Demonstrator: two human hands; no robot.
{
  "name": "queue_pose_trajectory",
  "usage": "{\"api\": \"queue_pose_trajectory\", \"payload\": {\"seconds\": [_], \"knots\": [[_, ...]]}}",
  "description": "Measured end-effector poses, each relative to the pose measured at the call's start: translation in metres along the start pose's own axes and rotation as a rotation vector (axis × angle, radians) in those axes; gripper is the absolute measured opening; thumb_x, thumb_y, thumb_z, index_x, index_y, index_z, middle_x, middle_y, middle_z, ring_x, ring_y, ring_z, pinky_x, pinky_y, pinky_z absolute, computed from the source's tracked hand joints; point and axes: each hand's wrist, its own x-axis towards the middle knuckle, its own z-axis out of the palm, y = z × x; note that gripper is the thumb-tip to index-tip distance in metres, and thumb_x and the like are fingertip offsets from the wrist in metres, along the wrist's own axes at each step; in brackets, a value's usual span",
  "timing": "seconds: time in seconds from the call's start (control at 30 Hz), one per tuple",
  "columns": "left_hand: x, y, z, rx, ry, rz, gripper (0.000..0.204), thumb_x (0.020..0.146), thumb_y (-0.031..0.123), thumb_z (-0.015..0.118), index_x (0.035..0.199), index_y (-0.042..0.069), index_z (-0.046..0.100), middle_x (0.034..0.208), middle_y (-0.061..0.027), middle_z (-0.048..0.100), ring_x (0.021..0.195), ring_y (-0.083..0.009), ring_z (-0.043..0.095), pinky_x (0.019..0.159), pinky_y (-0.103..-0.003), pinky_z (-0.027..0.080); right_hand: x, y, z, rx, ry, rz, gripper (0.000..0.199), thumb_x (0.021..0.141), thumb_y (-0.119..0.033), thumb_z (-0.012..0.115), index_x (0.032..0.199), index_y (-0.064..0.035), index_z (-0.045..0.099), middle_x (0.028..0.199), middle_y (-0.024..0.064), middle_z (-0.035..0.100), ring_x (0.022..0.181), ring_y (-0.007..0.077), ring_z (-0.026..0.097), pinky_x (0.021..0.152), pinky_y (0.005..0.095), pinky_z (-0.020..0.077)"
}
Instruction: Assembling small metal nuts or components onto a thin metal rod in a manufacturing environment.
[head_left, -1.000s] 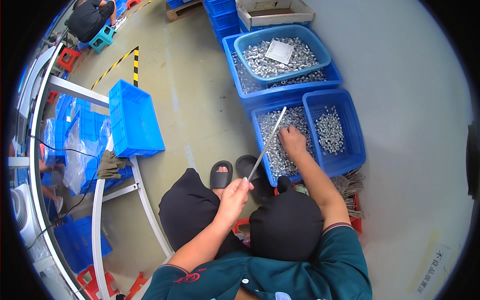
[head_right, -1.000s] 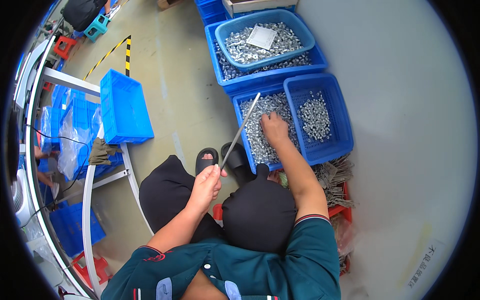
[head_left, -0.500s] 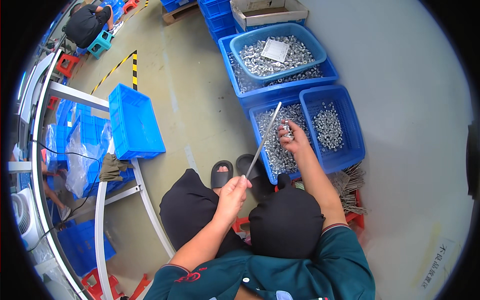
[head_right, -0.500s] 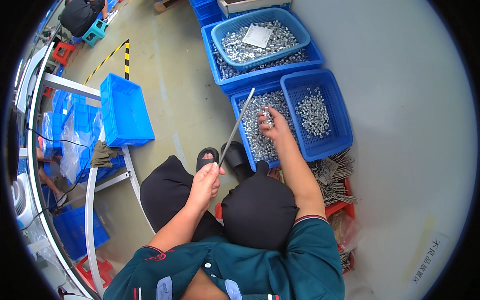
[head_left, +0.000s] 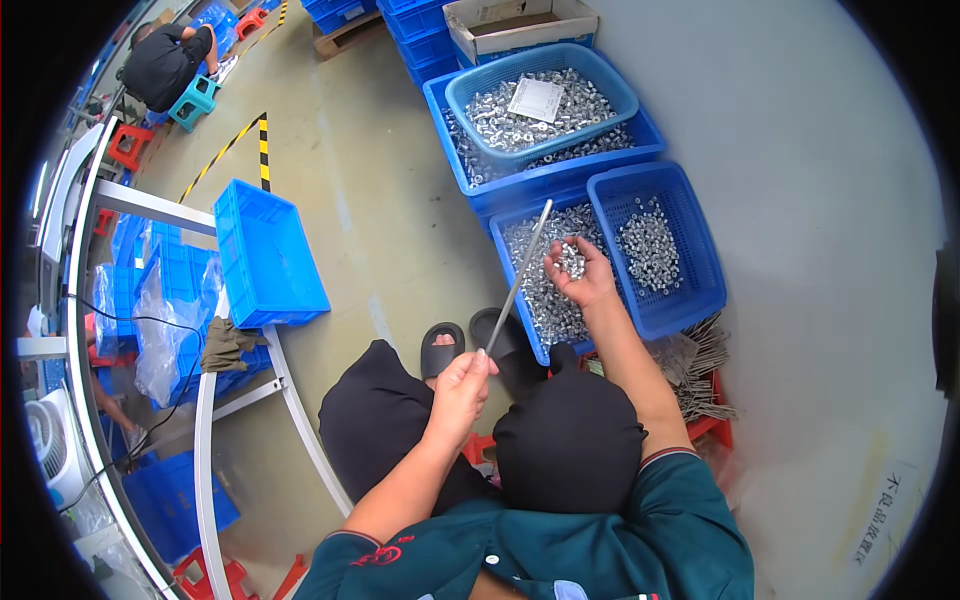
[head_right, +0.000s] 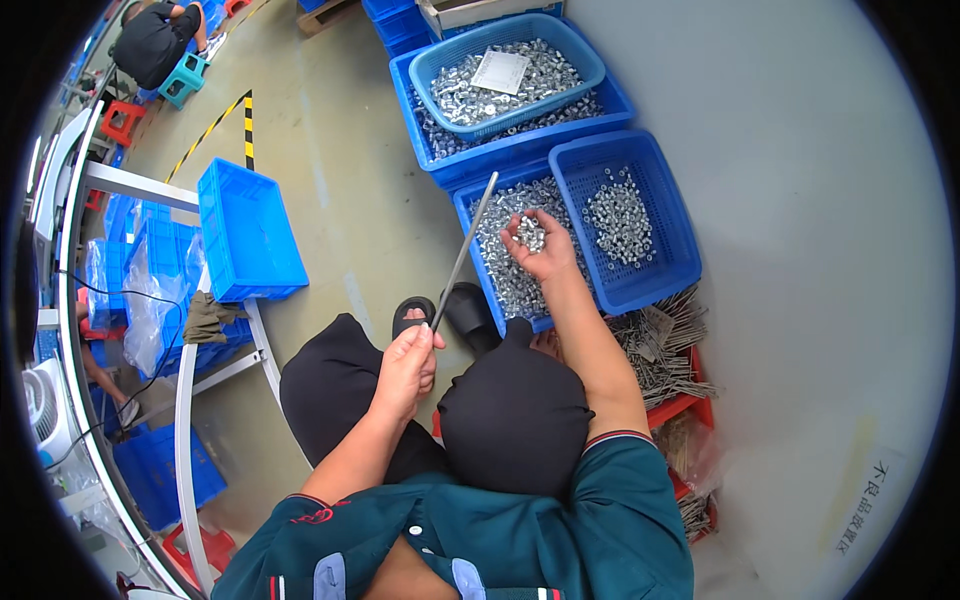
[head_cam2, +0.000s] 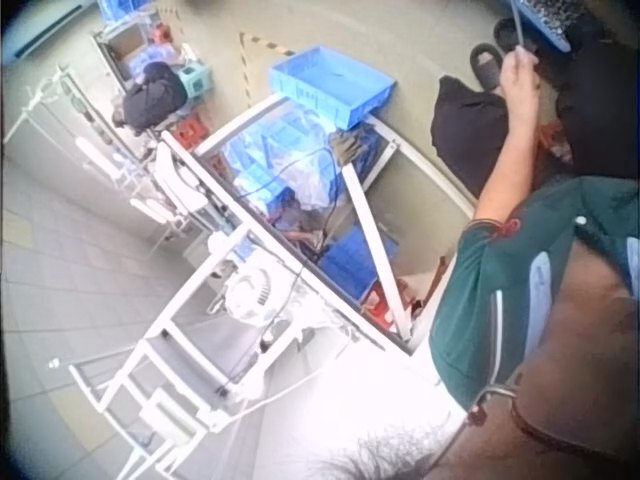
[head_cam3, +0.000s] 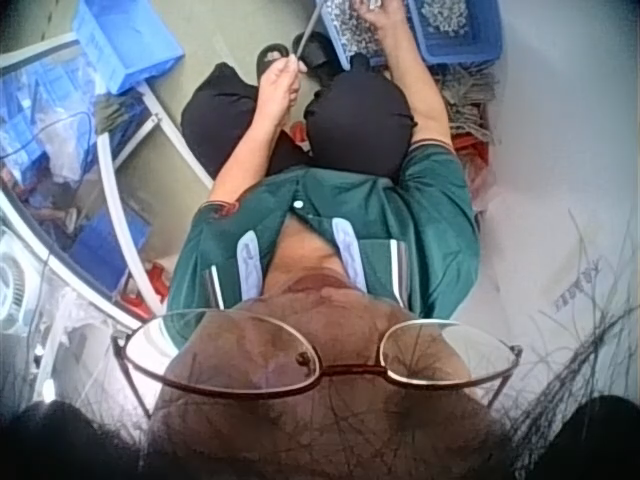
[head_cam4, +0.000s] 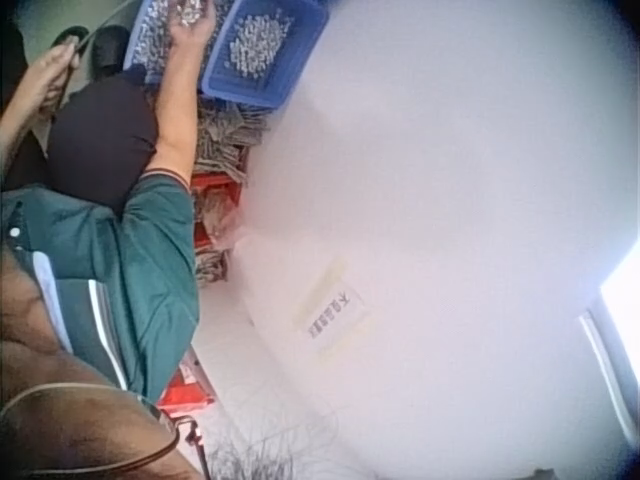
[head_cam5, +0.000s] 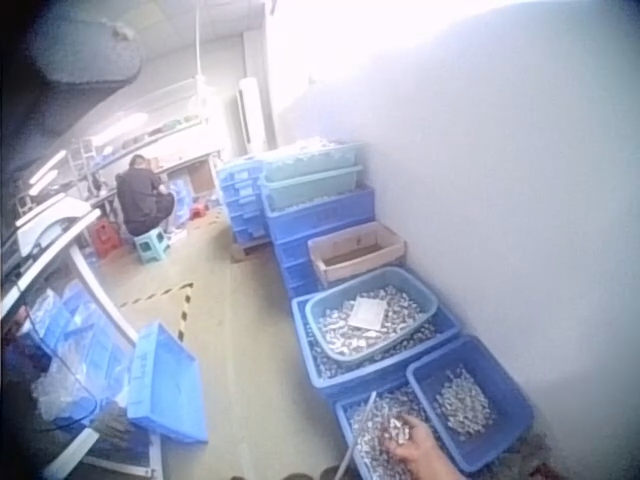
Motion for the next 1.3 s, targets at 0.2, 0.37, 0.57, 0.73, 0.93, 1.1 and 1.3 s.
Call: {"api": "queue_pose_trajectory", "payload": {"seconds": [0.2,0.37,0.57,0.73,0.93,1.1,1.3], "knots": [[-0.001,0.001,0.006,0.0,-0.016,0.002,0.029,0.093,0.035,0.045,0.083,0.009,0.049,0.052,0.0085,0.028,0.039,-0.001,0.02,0.036,-0.019,0.014,-0.001,0.002,-0.008,0.039,0.097,0.064,0.02,0.089,-0.018,0.043,0.09,0.0002,0.051,0.091,0.0196,0.056,0.084,0.0295,0.059,0.068,0.0399,0.0549],[-0.003,-0.001,0.003,-0.008,-0.021,0.027,0.029,0.093,0.035,0.045,0.082,0.009,0.05,0.051,0.0086,0.028,0.039,-0.0011,0.019,0.036,-0.019,0.014,-0.012,-0.004,0.003,-0.073,-0.018,0.075,0.02,0.09,-0.022,0.045,0.092,-0.0032,0.052,0.084,0.0141,0.057,0.071,0.0229,0.059,0.053,0.0292,0.0518],[-0.003,-0.001,0.004,0.025,-0.022,0.101,0.026,0.095,0.031,0.043,0.08,0.009,0.048,0.049,0.009,0.028,0.037,-0.0012,0.017,0.034,-0.019,0.014,-0.028,-0.008,0.012,-0.252,-0.011,0.156,0.022,0.089,-0.03,0.05,0.092,-0.0078,0.053,0.079,0.0066,0.055,0.063,0.014,0.053,0.043,0.0211,0.0382],[-0.009,-0.001,0.001,0.045,-0.019,0.15,0.029,0.092,0.034,0.048,0.078,0.009,0.051,0.051,0.0085,0.03,0.04,-0.001,0.022,0.036,-0.019,0.016,-0.054,-0.009,0.05,-0.333,-0.093,0.198,0.025,0.089,-0.033,0.053,0.092,-0.0082,0.051,0.074,0.0022,0.049,0.055,0.0074,0.042,0.039,0.0157,0.0264],[-0.012,-0.005,0.0,0.134,-0.03,0.321,0.03,0.091,0.032,0.051,0.074,0.008,0.053,0.052,0.008,0.034,0.045,-0.0013,0.028,0.041,-0.019,0.02,-0.093,-0.005,0.103,-0.497,-0.085,0.136,0.026,0.087,-0.033,0.057,0.085,-0.0074,0.051,0.071,0.0036,0.05,0.052,0.0075,0.043,0.036,0.0152,0.0257],[-0.012,-0.009,-0.004,0.15,-0.08,0.42,0.028,0.091,0.034,0.05,0.076,0.01,0.051,0.049,0.008,0.032,0.038,-0.0014,0.021,0.036,-0.019,0.015,-0.122,0.0,0.141,-0.589,-0.011,0.067,0.029,0.084,-0.034,0.06,0.081,-0.0067,0.052,0.068,0.0032,0.05,0.05,0.007,0.044,0.033,0.0149,0.0261],[-0.011,-0.017,-0.008,0.205,-0.104,0.519,0.03,0.091,0.032,0.05,0.074,0.008,0.054,0.051,0.0074,0.034,0.042,-0.002,0.026,0.039,-0.02,0.02,-0.149,-0.002,0.168,-0.654,-0.079,0.035,0.028,0.086,-0.034,0.058,0.082,-0.0076,0.051,0.064,-0.0002,0.048,0.046,0.005,0.041,0.032,0.0155,0.0245]]}}
